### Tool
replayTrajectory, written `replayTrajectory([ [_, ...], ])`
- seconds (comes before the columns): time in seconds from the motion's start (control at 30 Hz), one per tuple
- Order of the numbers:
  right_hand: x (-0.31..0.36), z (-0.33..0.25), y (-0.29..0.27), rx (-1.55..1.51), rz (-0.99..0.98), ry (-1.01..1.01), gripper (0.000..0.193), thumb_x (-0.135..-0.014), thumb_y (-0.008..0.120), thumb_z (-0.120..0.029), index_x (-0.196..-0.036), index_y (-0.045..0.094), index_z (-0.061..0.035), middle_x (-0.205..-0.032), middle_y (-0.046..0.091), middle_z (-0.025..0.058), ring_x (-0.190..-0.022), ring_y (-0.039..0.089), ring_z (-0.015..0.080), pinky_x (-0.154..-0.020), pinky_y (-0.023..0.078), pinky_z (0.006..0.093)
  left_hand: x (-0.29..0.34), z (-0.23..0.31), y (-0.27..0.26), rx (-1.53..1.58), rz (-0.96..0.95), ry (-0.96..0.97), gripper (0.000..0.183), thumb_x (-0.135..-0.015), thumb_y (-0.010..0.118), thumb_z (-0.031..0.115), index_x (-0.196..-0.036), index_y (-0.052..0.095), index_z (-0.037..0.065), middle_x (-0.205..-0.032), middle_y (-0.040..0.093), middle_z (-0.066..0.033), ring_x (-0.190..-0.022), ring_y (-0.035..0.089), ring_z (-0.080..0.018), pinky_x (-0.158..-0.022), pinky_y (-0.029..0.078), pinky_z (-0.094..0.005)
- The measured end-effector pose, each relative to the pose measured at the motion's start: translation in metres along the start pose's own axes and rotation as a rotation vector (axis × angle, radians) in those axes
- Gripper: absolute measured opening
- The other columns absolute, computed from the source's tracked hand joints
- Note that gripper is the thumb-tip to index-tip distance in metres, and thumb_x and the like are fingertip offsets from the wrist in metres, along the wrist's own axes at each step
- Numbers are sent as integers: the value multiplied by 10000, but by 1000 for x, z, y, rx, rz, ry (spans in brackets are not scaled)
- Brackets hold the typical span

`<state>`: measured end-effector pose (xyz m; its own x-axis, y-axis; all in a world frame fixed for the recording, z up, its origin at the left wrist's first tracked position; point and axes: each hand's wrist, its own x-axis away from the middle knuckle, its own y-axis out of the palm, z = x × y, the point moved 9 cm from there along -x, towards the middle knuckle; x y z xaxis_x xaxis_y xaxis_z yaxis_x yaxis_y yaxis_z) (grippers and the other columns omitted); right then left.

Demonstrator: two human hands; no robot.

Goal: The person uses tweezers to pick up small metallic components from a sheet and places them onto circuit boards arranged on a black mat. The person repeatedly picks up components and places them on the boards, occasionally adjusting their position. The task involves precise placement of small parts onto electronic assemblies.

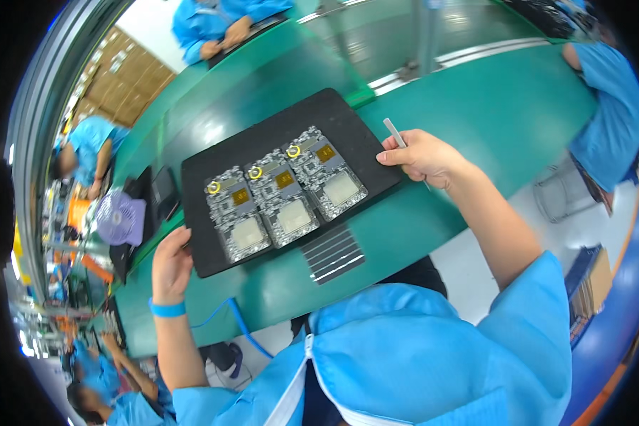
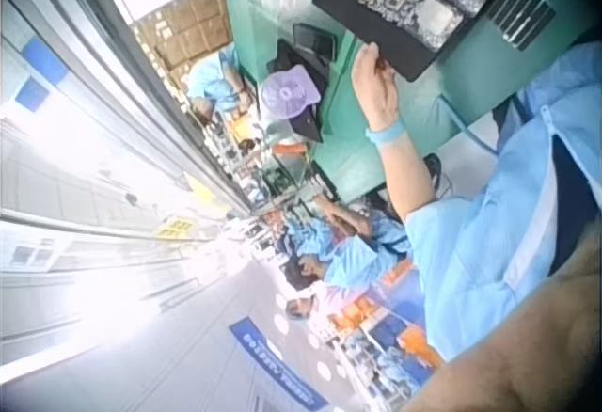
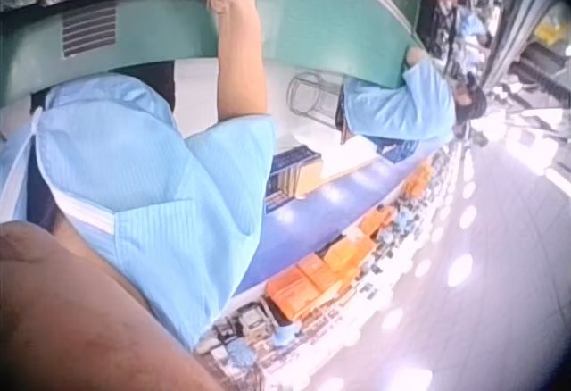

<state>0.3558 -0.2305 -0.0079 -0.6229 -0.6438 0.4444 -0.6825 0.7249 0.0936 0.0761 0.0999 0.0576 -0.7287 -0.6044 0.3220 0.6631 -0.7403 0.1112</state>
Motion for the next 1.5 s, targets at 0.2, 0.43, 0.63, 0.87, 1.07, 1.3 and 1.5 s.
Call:
replayTrajectory([
  [0.2,87,8,-153,187,463,-26,402,-790,679,-154,-1130,526,-5,-788,510,13,-545,379,46,-447,259,216,4,-37,155,-188,-415,-190,208,-872,626,181,-993,588,17,-765,619,-35,-681,627,-115,-552,472,-215],
  [0.43,164,25,-404,552,1148,-55,465,-727,721,-174,-1134,556,-19,-1001,611,128,-896,564,233,-785,434,334,13,-93,334,116,-871,-210,495,-905,572,168,-1328,396,-21,-1296,465,-144,-1083,549,-231,-905,446,-325],
  [0.63,189,-48,-485,1220,1661,-165,398,-834,601,-277,-1127,581,-9,-1077,626,190,-974,619,311,-822,472,387,93,57,284,89,-1027,542,425,-925,468,287,-1228,485,-11,-1288,471,-178,-1063,545,-250,-890,425,-352],
  [0.87,77,-53,-232,-213,770,-653,357,-985,412,-280,-1111,609,-10,-975,637,107,-621,530,96,-578,444,238,182,124,214,42,-1043,1080,392,-892,509,264,-1188,524,7,-1245,507,-165,-1053,552,-270,-900,426,-372],
  [1.07,33,-2,-26,-311,7,-241,454,-977,401,-444,-816,540,-43,-607,463,7,-457,370,74,-431,304,198,195,124,194,49,-1086,1206,365,-864,544,244,-1154,558,23,-1207,537,-155,-1044,559,-287,-909,426,-390],
  [1.3,12,19,52,-179,48,-234,218,-915,597,-243,-887,487,-57,-653,563,32,-478,492,66,-464,378,174,165,106,180,-66,-1087,1258,335,-831,584,220,-1114,597,41,-1164,573,-142,-1033,567,-308,-919,427,-411],
  [1.5,26,19,46,-54,150,-302,214,-877,641,-172,-901,461,-58,-644,591,52,-462,515,68,-446,386,179,46,-33,207,-1004,-816,1117,390,-794,656,249,-1131,596,62,-1263,509,-149,-1162,481,-336,-987,371,-484],
])
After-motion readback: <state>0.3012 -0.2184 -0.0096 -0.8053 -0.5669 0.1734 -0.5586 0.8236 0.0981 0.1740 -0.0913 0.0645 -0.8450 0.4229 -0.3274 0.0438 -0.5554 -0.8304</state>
